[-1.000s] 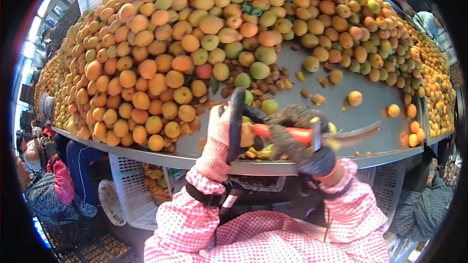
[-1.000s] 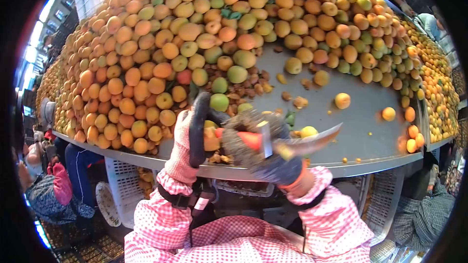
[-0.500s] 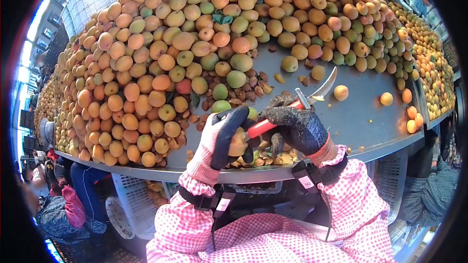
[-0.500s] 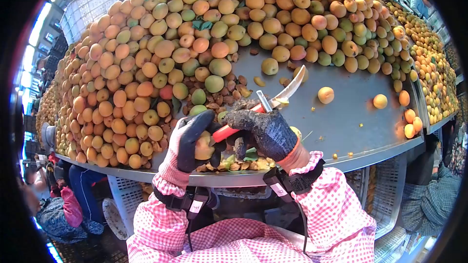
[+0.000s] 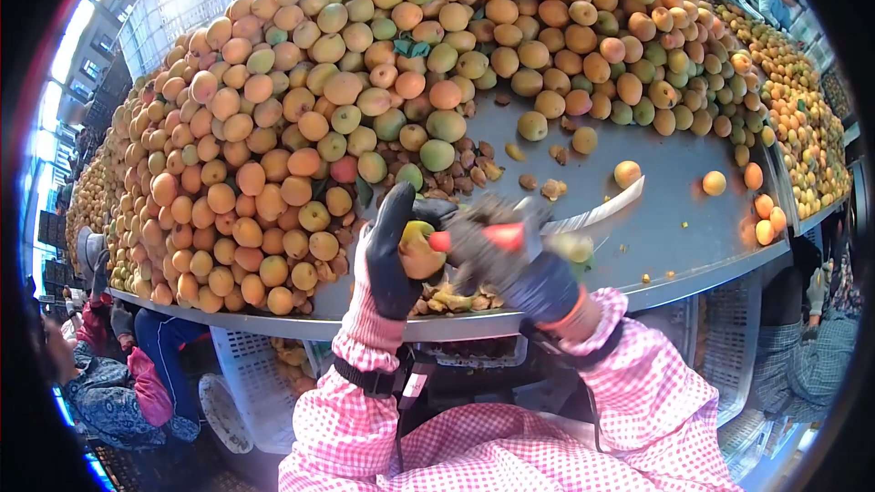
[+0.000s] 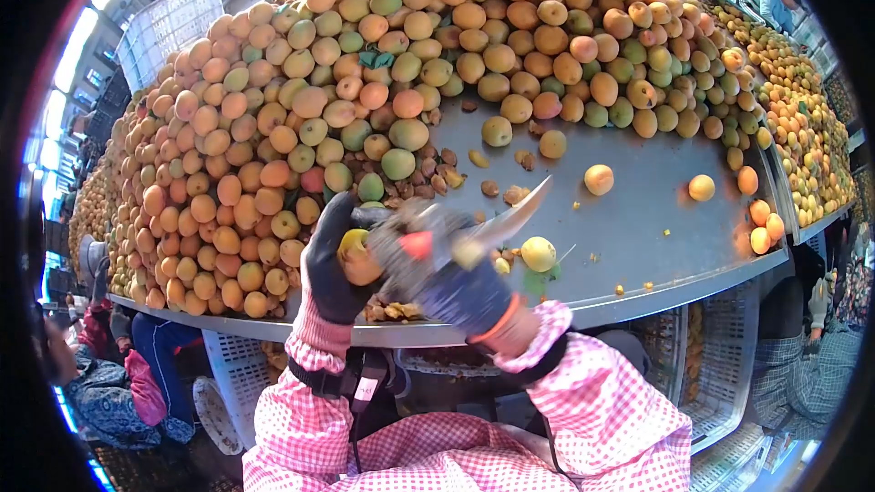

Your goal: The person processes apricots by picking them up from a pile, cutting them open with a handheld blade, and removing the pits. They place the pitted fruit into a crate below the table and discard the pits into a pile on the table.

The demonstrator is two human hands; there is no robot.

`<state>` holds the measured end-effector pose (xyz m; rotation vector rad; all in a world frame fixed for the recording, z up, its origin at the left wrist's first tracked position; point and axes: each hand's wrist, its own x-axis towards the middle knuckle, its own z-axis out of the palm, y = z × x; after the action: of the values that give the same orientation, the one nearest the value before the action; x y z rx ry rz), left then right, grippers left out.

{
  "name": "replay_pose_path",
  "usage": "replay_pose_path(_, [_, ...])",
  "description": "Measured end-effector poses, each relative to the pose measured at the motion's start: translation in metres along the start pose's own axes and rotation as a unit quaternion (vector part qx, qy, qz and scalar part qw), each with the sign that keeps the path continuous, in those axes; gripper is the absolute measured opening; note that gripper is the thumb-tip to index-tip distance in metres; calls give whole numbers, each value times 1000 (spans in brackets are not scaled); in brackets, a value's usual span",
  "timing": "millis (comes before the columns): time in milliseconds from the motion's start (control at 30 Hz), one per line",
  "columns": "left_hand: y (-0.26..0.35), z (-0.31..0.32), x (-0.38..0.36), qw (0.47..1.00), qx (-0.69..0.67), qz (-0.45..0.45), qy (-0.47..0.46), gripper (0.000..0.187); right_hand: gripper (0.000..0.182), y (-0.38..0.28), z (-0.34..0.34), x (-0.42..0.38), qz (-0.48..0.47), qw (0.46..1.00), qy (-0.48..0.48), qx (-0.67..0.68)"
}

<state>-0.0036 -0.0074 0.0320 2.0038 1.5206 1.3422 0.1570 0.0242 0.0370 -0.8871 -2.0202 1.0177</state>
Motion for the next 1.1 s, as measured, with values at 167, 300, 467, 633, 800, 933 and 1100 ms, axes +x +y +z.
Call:
replay_pose_path(167, [-23,13,-6,1000,17,-16,-16,52,24,6,-19,3,272,796,-6,540])
replay_pose_path(300, [-16,18,15,954,-189,-227,45,23,29,0,6,-10,79,963,17,256])
replay_pose_path(467, [-21,26,18,818,-353,-415,186,47,33,-14,23,-9,-144,981,41,-127])
replay_pose_path(633, [-10,15,20,817,-389,-388,175,59,33,-12,-9,-21,-17,952,-7,307])
replay_pose_path(800, [3,19,24,771,-460,-431,96,65,38,6,-3,-22,-198,980,14,-1])
replay_pose_path(933, [-8,28,15,892,-244,-371,85,72,37,-3,2,-22,-204,962,9,-182])
replay_pose_path(1100, [-9,26,17,850,-305,-394,171,64,27,7,-15,-25,-117,988,44,-89])
